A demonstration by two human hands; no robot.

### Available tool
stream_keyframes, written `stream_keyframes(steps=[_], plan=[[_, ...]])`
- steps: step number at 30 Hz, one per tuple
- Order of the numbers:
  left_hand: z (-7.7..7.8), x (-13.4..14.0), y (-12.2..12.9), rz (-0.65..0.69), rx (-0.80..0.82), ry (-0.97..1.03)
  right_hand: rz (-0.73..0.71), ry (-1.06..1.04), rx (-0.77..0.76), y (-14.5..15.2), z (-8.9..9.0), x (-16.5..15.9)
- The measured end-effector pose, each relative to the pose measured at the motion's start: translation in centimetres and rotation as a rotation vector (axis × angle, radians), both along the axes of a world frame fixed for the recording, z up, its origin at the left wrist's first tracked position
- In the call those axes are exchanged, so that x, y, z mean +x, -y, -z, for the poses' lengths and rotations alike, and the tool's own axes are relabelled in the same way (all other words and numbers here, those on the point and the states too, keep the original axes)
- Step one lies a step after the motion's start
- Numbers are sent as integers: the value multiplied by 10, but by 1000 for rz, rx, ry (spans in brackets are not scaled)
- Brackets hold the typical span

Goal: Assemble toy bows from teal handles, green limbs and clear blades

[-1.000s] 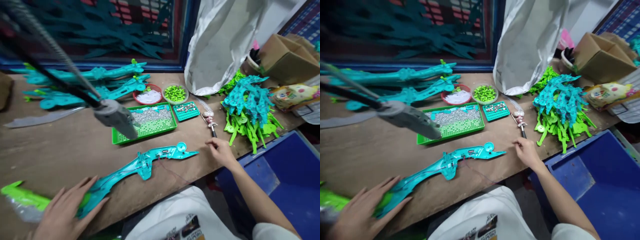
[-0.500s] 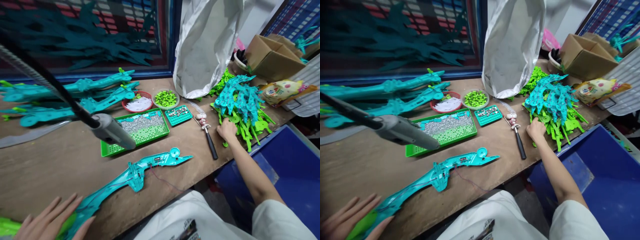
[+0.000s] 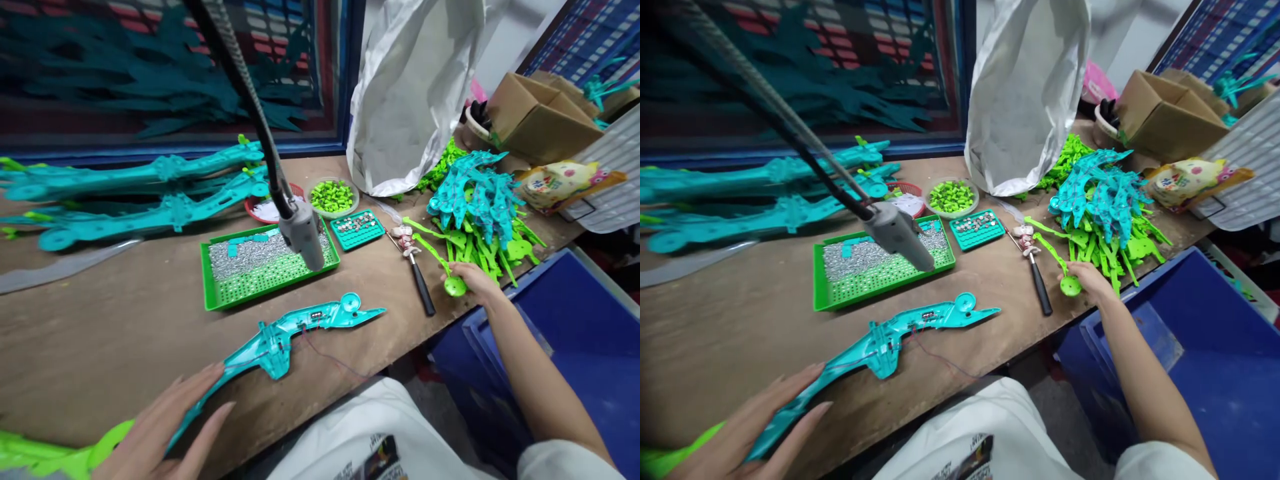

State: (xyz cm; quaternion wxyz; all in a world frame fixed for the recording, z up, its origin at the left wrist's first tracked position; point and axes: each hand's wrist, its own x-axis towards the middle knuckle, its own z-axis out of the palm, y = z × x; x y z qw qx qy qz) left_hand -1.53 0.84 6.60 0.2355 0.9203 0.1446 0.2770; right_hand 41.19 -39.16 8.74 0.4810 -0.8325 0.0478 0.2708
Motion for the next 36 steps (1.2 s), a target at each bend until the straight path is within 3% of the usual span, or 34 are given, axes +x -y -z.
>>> stream_keyframes(steps=[3,7,10,13,18,23,28,36], plan=[[-3,3,7,-45,-57,-67,22,-79,124,-2,0,-38],[-9,36,26,123,-54,-17,25,-228,450,-36,-2,-90],[-11,78,48,261,34,-25,20,-266,536,-76,0,-113],[-11,117,66,345,141,-147,42,-222,545,-110,6,-121],[-5,149,74,308,147,-352,19,-110,510,-147,21,-119],[7,152,67,353,39,-399,-61,21,420,-167,34,-118],[12,151,67,384,15,-381,-216,155,342,-165,38,-116],[9,148,65,438,45,-395,-287,99,287,-168,38,-110]])
